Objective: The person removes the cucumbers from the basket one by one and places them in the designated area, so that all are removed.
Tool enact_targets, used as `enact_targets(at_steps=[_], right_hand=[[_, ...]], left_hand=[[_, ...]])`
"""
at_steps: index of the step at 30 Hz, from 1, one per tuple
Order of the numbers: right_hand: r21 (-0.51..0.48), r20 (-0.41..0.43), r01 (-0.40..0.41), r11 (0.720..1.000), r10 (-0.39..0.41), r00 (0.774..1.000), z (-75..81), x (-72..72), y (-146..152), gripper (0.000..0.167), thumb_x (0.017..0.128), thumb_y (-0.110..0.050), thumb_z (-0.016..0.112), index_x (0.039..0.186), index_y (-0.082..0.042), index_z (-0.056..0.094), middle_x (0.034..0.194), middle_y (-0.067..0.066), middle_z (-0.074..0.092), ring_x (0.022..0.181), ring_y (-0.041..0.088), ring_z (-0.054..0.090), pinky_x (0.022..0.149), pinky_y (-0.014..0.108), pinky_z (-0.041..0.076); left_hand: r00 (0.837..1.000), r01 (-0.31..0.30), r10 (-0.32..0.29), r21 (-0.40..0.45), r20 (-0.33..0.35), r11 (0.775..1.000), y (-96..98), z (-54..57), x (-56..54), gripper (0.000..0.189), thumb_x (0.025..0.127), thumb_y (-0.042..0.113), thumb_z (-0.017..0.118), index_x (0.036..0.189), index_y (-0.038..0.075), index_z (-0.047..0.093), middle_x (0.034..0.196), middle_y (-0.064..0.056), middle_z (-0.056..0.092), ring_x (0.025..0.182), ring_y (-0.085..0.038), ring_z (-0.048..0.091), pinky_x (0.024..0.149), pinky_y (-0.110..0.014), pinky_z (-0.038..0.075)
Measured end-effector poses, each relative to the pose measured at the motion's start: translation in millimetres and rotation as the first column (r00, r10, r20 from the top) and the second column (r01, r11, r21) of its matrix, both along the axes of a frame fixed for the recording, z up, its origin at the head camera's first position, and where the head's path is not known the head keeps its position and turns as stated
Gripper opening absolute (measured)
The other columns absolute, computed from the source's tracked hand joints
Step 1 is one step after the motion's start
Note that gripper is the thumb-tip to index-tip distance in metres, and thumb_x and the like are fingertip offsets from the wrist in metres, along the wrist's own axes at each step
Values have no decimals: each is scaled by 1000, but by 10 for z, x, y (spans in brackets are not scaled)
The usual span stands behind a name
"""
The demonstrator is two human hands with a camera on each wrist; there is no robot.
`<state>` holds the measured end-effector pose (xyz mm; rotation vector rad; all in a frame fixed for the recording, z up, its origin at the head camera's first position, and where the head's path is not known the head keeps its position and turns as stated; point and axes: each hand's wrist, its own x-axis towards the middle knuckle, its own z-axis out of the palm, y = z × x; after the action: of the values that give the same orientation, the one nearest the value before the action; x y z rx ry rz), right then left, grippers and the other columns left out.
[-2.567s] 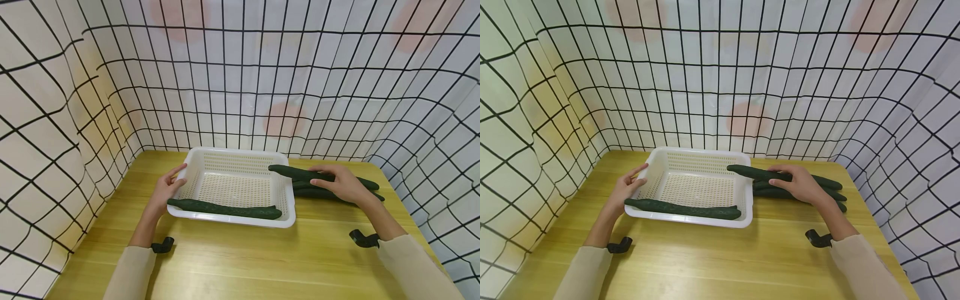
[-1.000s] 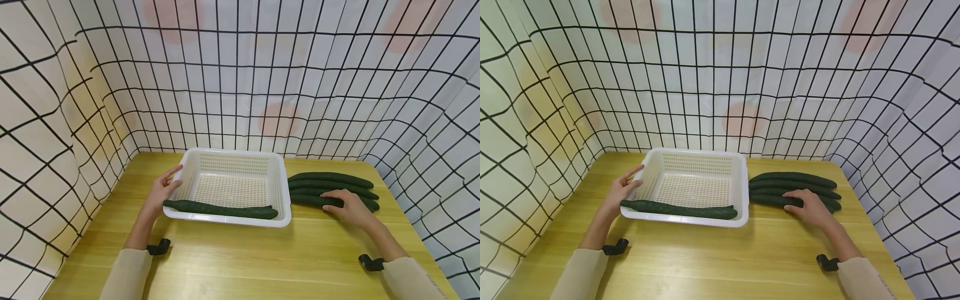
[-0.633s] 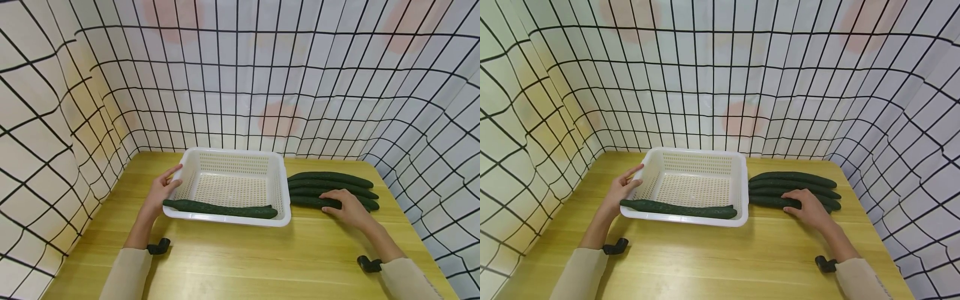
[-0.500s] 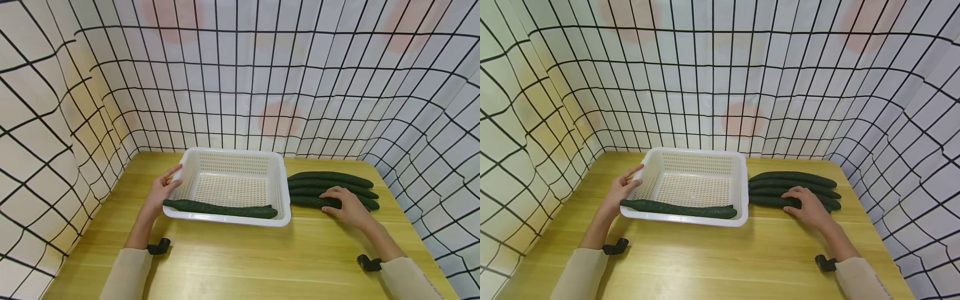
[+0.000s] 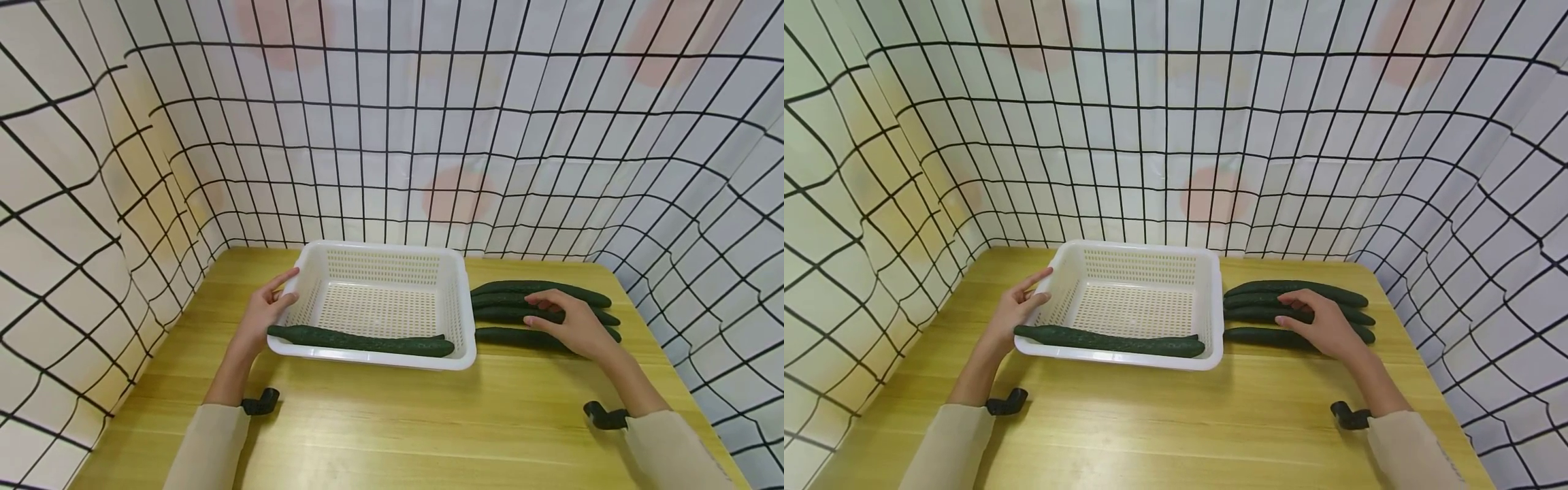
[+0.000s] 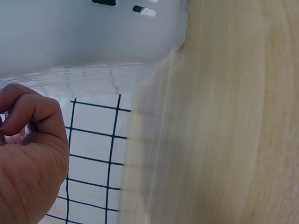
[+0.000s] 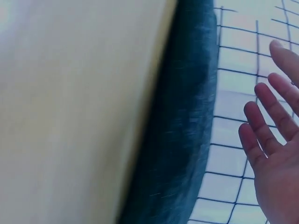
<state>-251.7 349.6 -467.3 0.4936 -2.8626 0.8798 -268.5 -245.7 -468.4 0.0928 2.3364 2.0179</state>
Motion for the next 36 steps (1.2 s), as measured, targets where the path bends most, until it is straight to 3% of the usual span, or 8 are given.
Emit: enact_targets(at_steps=[6, 14, 20, 28, 36], right_hand=[[-69, 17, -4, 998, 5, 1000, 194, -42, -199, 46, 100, -41, 67, 139, -16, 62, 136, 7, 65, 120, 30, 61, 99, 57, 49], [-150, -32, -103, 983, 99, 995, 521, -104, -679, 37, 102, -33, 65, 136, -16, 64, 127, 4, 70, 111, 21, 65, 95, 31, 53], [-194, -43, -192, 962, 187, 981, 702, -118, -1044, 39, 102, -29, 66, 137, -10, 63, 129, 7, 69, 114, 23, 66, 98, 46, 55], [-235, -29, -293, 927, 294, 955, 682, -68, -1527, 32, 101, -27, 68, 130, -14, 67, 128, 4, 68, 110, 20, 67, 95, 44, 57], [-265, 67, -319, 910, 348, 935, 635, -8, -1933, 36, 99, -35, 69, 132, -19, 65, 126, 2, 67, 111, 18, 66, 99, 45, 54]], left_hand=[[1000, 1, -1, 10, 8, 1000, -4, 4, -5, 57, 105, 24, 60, 159, 26, 41, 141, -29, 58, 109, -21, 69, 79, -37, 62], [1000, 3, -3, 0, -1, 1000, -7, 6, 5, 58, 105, 24, 61, 160, 25, 41, 143, -28, 58, 110, -21, 69, 79, -37, 62], [1000, 8, -8, -2, -9, 1000, -2, 10, 4, 59, 105, 24, 60, 160, 24, 40, 143, -29, 57, 112, -21, 68, 80, -37, 62], [1000, 4, -4, 5, -2, 1000, 0, 18, 7, 57, 105, 23, 60, 160, 25, 41, 143, -29, 57, 113, -24, 67, 80, -37, 62], [1000, 9, -9, 11, 6, 1000, 7, 41, 13, 58, 105, 22, 59, 160, 24, 39, 144, -30, 56, 115, -25, 67, 81, -36, 62]])
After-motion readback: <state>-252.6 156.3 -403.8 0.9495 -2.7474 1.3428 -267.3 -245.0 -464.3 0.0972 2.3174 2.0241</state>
